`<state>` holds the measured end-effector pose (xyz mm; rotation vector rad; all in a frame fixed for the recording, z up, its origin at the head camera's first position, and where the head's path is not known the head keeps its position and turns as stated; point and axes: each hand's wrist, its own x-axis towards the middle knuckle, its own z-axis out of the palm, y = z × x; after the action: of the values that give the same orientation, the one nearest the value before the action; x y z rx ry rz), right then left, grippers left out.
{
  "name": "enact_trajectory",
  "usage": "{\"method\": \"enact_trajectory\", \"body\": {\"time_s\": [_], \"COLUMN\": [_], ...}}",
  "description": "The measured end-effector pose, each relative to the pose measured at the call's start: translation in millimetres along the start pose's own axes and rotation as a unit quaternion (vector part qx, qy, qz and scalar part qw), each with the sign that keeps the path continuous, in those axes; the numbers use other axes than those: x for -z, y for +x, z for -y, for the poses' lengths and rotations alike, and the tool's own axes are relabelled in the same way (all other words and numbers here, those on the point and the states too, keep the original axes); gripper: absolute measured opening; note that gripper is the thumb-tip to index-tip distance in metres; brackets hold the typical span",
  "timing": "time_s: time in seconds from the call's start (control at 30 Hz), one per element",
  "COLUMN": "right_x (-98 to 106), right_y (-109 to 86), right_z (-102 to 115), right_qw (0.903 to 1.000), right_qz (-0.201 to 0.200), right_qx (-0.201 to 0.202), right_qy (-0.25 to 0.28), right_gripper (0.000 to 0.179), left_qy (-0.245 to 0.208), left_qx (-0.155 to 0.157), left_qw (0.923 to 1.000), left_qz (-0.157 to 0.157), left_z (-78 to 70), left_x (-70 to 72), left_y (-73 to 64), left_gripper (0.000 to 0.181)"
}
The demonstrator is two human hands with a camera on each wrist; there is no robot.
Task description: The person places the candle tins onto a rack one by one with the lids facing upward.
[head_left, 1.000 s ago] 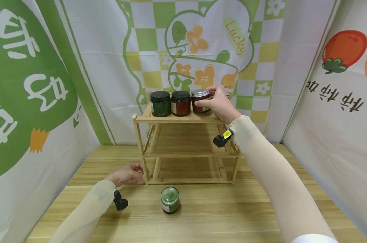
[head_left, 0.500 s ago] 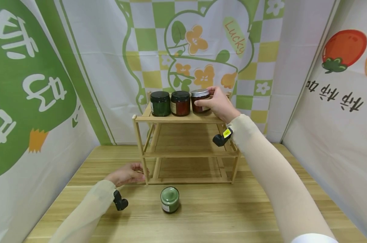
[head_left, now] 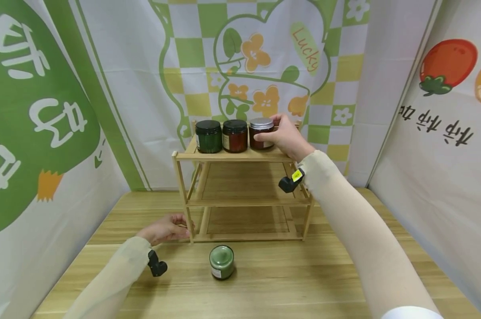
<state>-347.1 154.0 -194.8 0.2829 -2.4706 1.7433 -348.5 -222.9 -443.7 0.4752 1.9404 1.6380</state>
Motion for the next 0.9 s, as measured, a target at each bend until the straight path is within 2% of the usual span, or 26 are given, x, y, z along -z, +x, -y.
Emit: {"method": "enact_trajectory", "body": {"time_s": [0.27, 0.9], "right_x": [0.2, 1.4], "right_y": [-0.5, -0.8], "right_z": [-0.6, -0.7], "right_qw": [0.9993, 0.9991], "right_qz": [0.001, 0.005], "right_qx": [-0.009, -0.004], "right_qy": [-0.037, -0.042], "right_gripper": [0.069, 0.068], "left_qy": [-0.002, -0.010], "left_qx": [0.001, 0.000], "left_qw": [1.0000, 0.9999], "left_qz": [0.000, -0.001], "left_z": [-0.5, -0.5], "left_x": [-1.6, -1.4], "left_y": [-1.1, 0.5], "left_gripper": [0.024, 0.020]}}
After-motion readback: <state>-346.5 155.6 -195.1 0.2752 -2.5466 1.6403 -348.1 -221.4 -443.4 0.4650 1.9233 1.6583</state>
